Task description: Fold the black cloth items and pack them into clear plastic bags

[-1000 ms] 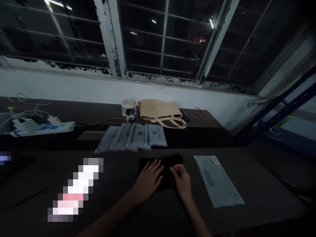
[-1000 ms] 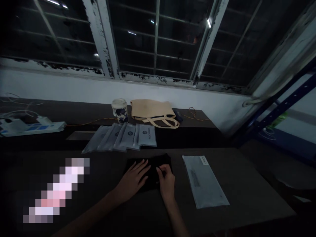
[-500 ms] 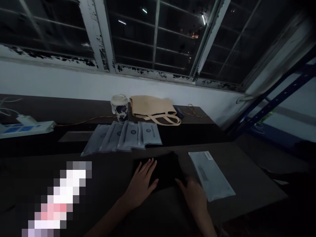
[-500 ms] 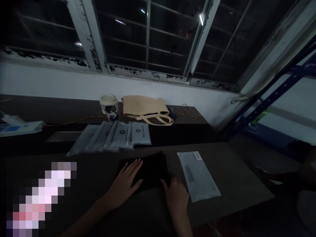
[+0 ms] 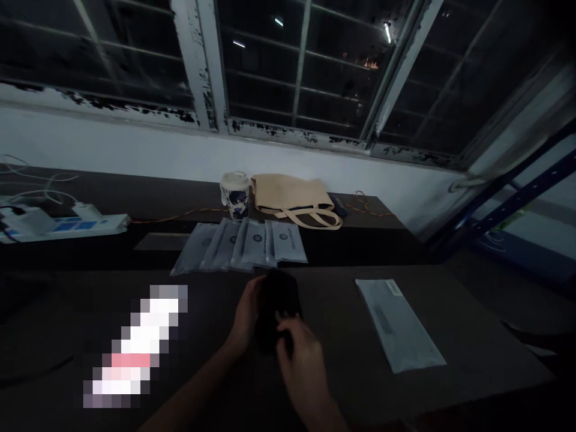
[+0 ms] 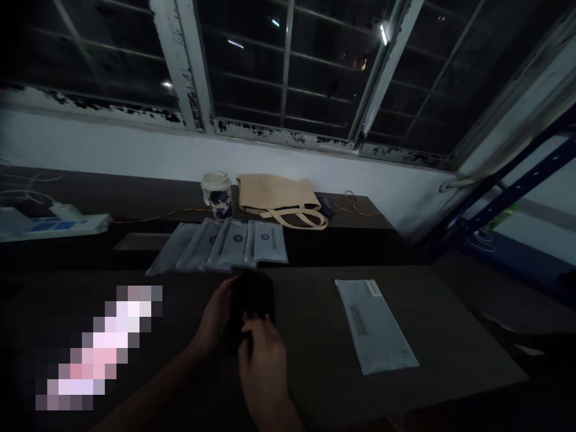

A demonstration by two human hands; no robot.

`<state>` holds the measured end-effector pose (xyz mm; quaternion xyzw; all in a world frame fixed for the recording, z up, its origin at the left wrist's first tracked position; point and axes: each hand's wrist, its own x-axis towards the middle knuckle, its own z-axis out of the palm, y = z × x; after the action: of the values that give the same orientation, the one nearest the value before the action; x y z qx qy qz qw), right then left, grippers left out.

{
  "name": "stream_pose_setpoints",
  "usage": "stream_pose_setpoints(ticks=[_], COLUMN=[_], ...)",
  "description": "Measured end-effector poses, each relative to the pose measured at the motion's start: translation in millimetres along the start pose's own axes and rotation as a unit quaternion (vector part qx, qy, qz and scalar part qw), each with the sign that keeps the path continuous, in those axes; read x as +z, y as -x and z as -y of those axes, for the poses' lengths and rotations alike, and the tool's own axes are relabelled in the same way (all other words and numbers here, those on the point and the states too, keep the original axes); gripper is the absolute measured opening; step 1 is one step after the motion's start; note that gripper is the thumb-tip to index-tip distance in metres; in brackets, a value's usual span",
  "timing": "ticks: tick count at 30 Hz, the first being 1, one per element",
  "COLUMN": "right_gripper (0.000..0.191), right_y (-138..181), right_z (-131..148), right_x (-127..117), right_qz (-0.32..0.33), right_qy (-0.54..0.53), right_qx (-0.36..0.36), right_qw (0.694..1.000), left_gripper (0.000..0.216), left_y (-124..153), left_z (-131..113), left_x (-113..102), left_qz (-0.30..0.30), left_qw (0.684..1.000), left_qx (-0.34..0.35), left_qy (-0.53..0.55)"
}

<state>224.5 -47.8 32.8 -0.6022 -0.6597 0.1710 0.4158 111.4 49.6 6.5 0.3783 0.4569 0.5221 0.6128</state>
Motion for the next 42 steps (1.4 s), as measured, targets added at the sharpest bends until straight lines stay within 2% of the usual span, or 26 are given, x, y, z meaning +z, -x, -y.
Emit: stream_pose_setpoints(ticks=[2,4,6,8,9,10,11,13,14,16,18,20,22,24,26,28,30,32,34,36,38,40,42], right_gripper=[0.03,0.032,0.031,0.029,0.027,0.026,0.024,0.02,0.015,0.012,0.024,0.042,0.054,0.052,0.045,0.038,0.031,0.026,0.022,0.02,0.025,0.034,0.043], right_y=[8,14,17,17,17,16,15,15,15,13,9,2,-7,-16,-22,-25,-29,-36,-46,-57,-62,-59,-47], right_z=[2,-3,-8,-10,-9,-8,-7,-6,-7,-12,-21,-28,-33,-36,-40,-45,-52,-57,-59,-60,-59,-59,-57], right_x=[17,28,29,25,21,16,11,2,-3,-10,-15,-17,-16,-14,-16,-24,-40,-61,-78,-86,-81,-65,-45], right_qz=[0.035,0.045,0.055,0.077,0.091,0.108,0.126,0.158,0.159,0.11,0.029,-0.002,0.04,0.107,0.151,0.153,0.127,0.093,0.05,0.011,-0.001,0.029,0.098], right_qy=[0.012,0.017,0.007,-0.012,-0.021,-0.029,-0.039,-0.064,-0.077,-0.082,-0.036,0.037,0.087,0.093,0.055,-0.011,-0.04,0.001,0.089,0.172,0.227,0.241,0.217], right_qx=[-0.042,-0.061,-0.063,-0.057,-0.053,-0.05,-0.051,-0.046,-0.031,0.031,0.112,0.178,0.223,0.252,0.259,0.237,0.204,0.175,0.133,0.062,-0.016,-0.083,-0.143], right_qw=[0.998,0.997,0.996,0.995,0.994,0.992,0.99,0.984,0.984,0.99,0.993,0.983,0.97,0.957,0.952,0.959,0.97,0.98,0.986,0.983,0.974,0.966,0.961], left_gripper=[0.048,0.043,0.035,0.03,0.029,0.03,0.032,0.037,0.039,0.041,0.041,0.041,0.041,0.04,0.037,0.031,0.025,0.02,0.021,0.029,0.04,0.052,0.059], left_y=[-2,1,6,9,10,9,7,1,-1,-4,-3,1,6,12,16,18,20,22,24,27,30,33,34], left_z=[-7,-14,-20,-22,-21,-18,-15,-5,-1,7,13,17,21,21,18,12,6,3,3,5,7,7,7], left_x=[-5,-10,-12,-12,-12,-11,-11,-10,-10,-10,-9,-7,-4,-1,0,0,-1,-1,0,3,7,10,11], left_qz=[-0.021,-0.053,-0.053,0.032,0.092,0.145,0.186,0.213,0.209,0.192,0.164,0.137,0.112,0.087,0.056,0.025,0.002,-0.003,0.007,0.024,0.033,0.035,0.034], left_qw=[0.998,0.987,0.95,0.885,0.839,0.797,0.769,0.743,0.739,0.734,0.734,0.742,0.761,0.791,0.825,0.849,0.855,0.847,0.83,0.802,0.758,0.703,0.65], left_qx=[0.031,0.094,0.197,0.286,0.316,0.326,0.318,0.29,0.281,0.278,0.287,0.293,0.287,0.273,0.267,0.28,0.312,0.343,0.366,0.383,0.405,0.425,0.43], left_qy=[-0.048,-0.121,-0.236,-0.366,-0.433,-0.487,-0.523,-0.565,-0.576,-0.589,-0.593,-0.587,-0.57,-0.54,-0.494,-0.447,-0.414,-0.405,-0.421,-0.458,-0.509,-0.569,-0.626])
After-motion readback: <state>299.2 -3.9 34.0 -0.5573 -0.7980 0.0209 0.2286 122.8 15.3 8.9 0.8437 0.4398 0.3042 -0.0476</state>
